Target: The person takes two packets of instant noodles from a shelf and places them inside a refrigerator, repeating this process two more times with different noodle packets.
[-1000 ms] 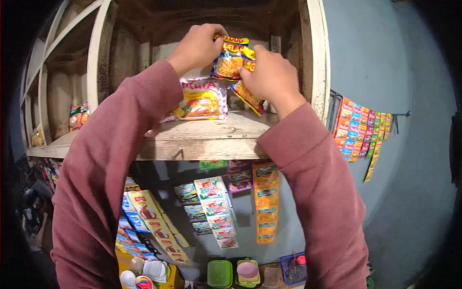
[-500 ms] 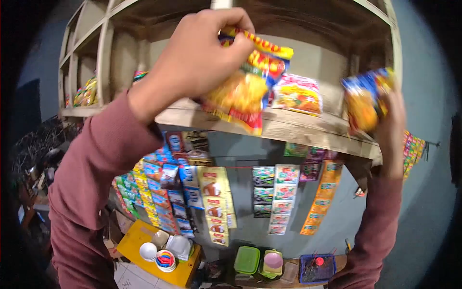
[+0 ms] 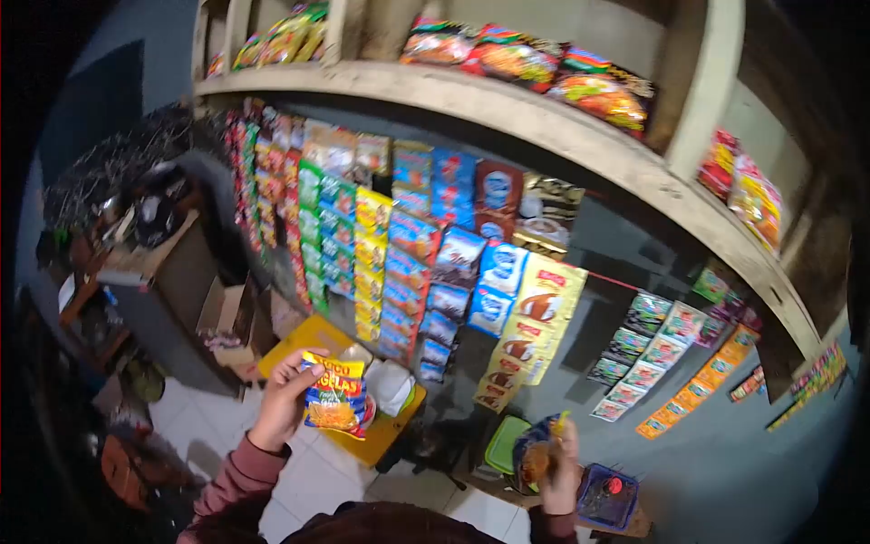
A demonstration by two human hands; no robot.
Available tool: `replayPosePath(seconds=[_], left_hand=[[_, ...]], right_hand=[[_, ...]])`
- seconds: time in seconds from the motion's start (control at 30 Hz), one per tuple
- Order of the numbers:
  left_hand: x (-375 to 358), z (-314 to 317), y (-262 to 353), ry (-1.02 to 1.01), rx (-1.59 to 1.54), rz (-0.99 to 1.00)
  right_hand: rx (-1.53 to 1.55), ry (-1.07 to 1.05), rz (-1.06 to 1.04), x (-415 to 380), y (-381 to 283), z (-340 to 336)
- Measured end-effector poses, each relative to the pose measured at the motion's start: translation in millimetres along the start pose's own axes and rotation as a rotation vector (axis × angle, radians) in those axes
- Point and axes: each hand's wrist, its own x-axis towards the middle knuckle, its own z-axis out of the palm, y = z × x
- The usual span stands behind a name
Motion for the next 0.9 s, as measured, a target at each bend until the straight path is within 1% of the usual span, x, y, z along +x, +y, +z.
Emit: replayPosePath(seconds=[0.03, 0.1, 0.13, 0.2, 0.23, 0.3, 0.37, 0.43, 0.47, 0.57, 0.6, 0.63, 0.7, 0.73, 0.9], left_hand=[[-11, -10, -21, 0.071, -0.039, -0.043], [-39, -25, -59, 0.054, -0.104, -0.189], [-48, -24, -68, 0.046, -0.105, -0.227], [-62, -13, -85, 0.025, -0.122, -0.281], [-65, -6, -88, 0.079, -0.14, -0.276], [-67, 8, -93, 0.115, -0.268, -0.285], [-69, 13, -102, 0.171, -0.263, -0.287], [-74, 16, -114, 0.259, -0.236, -0.255], [-78, 17, -118, 0.318, -0.25, -0.26], [-95, 21, -132, 0.489, -0.301, -0.267], [-101, 21, -135, 0.562, -0.329, -0.276], [-107, 24, -135, 0.602, -0.342, -0.261], [-122, 30, -130, 0.691, -0.368, -0.221], [-129, 29, -131, 0.712, -0.396, -0.184], [-162, 9, -122, 0.844, -0.459, -0.052]], right_hand=[[-0.244, -0.081, -0.088, -4, 30, -2], [0.482, -0.151, 0.686, -1, 48, 15], [0.459, -0.171, 0.727, 1, 56, 27], [0.36, -0.352, 0.751, 3, 69, 49], [0.336, -0.384, 0.794, 6, 72, 60], [0.318, -0.431, 0.938, 15, 77, 78], [0.275, -0.523, 1.054, 28, 88, 86], [0.356, -0.568, 1.108, 33, 103, 91], [0.449, -0.625, 1.187, 39, 119, 87], [0.36, -0.68, 1.318, 35, 158, 86], [0.633, -0.854, 1.425, 32, 176, 83], [0.616, -0.878, 1.46, 30, 190, 77], [0.218, -0.86, 1.617, 10, 152, 111], [0.283, -0.997, 1.643, 4, 161, 115], [0.195, -1.164, 1.686, -27, 167, 165]])
